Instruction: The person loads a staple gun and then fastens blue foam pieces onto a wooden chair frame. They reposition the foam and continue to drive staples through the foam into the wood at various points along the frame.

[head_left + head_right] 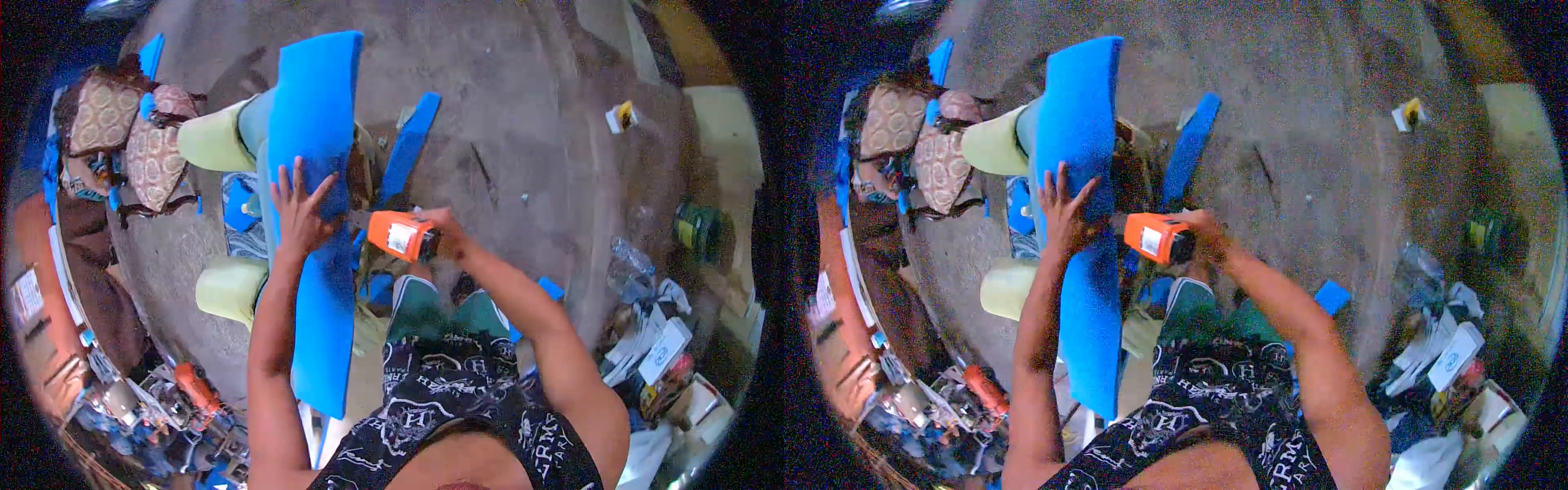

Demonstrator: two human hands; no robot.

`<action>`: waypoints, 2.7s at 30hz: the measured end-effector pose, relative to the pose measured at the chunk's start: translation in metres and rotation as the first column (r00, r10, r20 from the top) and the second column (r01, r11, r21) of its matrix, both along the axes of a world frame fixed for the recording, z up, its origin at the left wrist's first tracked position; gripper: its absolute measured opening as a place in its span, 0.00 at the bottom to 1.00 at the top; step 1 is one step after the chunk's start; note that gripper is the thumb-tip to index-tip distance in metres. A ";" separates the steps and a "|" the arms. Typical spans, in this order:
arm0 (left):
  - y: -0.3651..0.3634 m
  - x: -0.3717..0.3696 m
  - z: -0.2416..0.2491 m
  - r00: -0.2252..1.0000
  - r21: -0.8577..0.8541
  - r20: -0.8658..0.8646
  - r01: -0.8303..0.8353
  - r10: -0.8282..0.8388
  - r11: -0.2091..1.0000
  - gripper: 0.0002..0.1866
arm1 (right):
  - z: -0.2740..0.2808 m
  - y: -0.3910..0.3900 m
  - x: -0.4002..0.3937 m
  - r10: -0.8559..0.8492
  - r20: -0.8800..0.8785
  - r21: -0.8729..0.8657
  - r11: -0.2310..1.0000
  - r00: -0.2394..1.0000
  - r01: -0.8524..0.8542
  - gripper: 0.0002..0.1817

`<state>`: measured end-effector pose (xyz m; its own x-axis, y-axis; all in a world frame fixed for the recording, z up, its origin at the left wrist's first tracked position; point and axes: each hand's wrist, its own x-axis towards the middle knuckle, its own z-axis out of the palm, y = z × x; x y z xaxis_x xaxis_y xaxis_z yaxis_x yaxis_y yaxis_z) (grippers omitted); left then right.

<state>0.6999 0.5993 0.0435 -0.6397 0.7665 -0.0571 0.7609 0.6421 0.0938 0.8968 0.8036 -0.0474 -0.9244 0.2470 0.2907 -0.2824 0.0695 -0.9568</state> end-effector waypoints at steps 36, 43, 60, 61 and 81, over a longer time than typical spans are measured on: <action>-0.005 0.062 -0.010 0.994 -0.158 -0.110 -0.033 0.016 0.987 0.48 | -0.082 -0.020 0.087 -0.077 0.165 0.148 0.988 0.983 0.053 0.23; -0.042 0.270 -0.057 0.832 -0.026 0.554 0.064 -0.039 0.998 0.42 | -0.127 -0.045 0.240 -0.382 0.353 0.434 0.876 0.854 0.212 0.25; -0.295 0.557 -0.118 0.376 -0.441 0.513 -0.655 0.771 0.613 0.19 | 0.266 0.046 0.211 0.115 -0.069 -0.860 0.497 0.991 -0.118 0.19; -0.303 0.558 -0.098 0.258 -0.428 0.570 -0.717 0.780 0.550 0.21 | 0.265 0.057 0.215 0.082 -0.067 -0.825 0.556 0.994 -0.101 0.18; -0.301 0.207 -0.076 0.755 0.281 0.155 -0.652 0.637 0.705 0.33 | 0.166 -0.091 0.319 -0.348 0.779 -0.350 0.448 0.521 0.823 0.08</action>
<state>0.9070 0.2984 -0.0321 -0.9867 0.1505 0.0621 0.1628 0.9078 0.3866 1.2157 0.7128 0.1188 -0.3446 0.6718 -0.6557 0.1277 -0.6584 -0.7417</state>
